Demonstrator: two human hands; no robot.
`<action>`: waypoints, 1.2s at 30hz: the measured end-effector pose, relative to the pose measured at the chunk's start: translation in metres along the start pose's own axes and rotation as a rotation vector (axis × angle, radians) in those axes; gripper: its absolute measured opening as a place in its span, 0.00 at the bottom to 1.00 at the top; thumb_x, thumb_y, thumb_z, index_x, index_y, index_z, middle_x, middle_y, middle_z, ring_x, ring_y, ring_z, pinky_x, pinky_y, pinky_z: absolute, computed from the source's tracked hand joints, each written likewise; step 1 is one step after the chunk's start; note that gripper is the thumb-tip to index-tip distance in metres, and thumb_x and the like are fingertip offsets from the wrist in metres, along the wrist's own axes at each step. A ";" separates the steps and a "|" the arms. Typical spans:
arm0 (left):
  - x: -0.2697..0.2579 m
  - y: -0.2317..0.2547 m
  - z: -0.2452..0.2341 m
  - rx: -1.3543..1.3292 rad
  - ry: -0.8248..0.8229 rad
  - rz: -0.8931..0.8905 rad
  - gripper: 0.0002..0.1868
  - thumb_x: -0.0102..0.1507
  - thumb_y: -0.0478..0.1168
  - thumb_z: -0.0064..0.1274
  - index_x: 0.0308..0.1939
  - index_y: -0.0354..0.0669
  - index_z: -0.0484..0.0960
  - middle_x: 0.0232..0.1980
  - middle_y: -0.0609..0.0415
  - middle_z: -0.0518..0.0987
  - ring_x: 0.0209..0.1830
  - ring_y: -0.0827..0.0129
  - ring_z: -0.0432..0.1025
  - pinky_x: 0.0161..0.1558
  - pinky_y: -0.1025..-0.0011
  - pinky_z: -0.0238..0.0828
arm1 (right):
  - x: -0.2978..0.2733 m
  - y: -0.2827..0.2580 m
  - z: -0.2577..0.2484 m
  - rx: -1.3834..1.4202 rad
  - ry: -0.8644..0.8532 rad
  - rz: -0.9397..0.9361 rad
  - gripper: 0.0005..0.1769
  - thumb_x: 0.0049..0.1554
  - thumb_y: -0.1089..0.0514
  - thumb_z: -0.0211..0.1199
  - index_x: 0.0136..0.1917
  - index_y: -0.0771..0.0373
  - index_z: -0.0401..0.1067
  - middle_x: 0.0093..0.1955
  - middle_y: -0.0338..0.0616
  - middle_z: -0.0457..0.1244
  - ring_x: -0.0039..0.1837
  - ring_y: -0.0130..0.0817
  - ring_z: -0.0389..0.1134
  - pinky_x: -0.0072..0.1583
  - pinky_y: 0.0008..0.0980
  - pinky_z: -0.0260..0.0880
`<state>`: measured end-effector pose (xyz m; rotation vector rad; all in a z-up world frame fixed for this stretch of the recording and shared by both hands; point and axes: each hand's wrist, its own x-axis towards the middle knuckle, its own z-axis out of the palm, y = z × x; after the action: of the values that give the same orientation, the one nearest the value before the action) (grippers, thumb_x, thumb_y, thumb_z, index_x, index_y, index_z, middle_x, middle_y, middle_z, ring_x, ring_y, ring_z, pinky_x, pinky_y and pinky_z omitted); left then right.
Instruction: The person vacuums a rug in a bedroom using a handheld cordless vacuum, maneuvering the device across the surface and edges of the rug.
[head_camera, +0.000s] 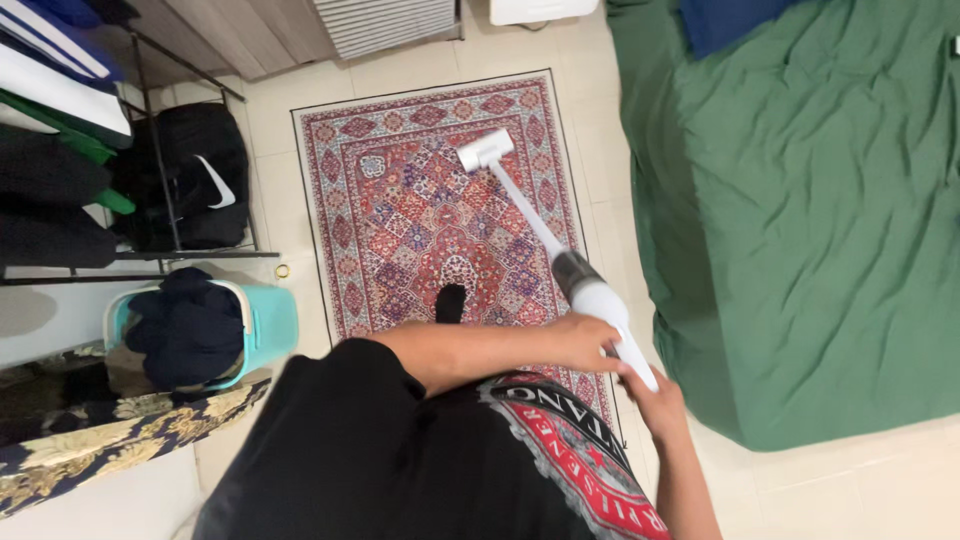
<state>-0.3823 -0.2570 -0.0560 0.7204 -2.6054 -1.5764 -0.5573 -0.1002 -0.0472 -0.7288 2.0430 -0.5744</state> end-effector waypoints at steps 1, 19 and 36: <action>0.004 0.011 0.020 -0.017 -0.022 0.023 0.37 0.57 0.66 0.56 0.56 0.41 0.82 0.50 0.47 0.86 0.51 0.54 0.79 0.53 0.59 0.75 | -0.014 0.010 -0.014 0.002 0.001 0.013 0.24 0.56 0.42 0.67 0.45 0.69 0.80 0.34 0.39 0.67 0.37 0.26 0.63 0.41 0.29 0.63; 0.045 0.113 0.195 -0.271 -1.071 -0.057 0.30 0.58 0.65 0.57 0.35 0.39 0.91 0.34 0.54 0.87 0.28 0.70 0.76 0.27 0.73 0.69 | -0.167 0.230 -0.050 0.279 0.181 0.483 0.31 0.60 0.38 0.59 0.50 0.72 0.80 0.34 0.45 0.68 0.39 0.30 0.65 0.43 0.34 0.65; 0.026 -0.014 -0.006 -0.008 -0.159 -0.155 0.37 0.57 0.66 0.52 0.62 0.46 0.79 0.54 0.41 0.83 0.56 0.47 0.77 0.58 0.54 0.72 | 0.089 0.004 0.024 0.656 0.090 0.095 0.28 0.63 0.41 0.61 0.58 0.69 0.78 0.40 0.39 0.63 0.41 0.30 0.66 0.43 0.30 0.66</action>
<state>-0.3987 -0.2776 -0.0707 0.8498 -2.7102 -1.7536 -0.5786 -0.1604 -0.1134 -0.2155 1.7905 -1.1589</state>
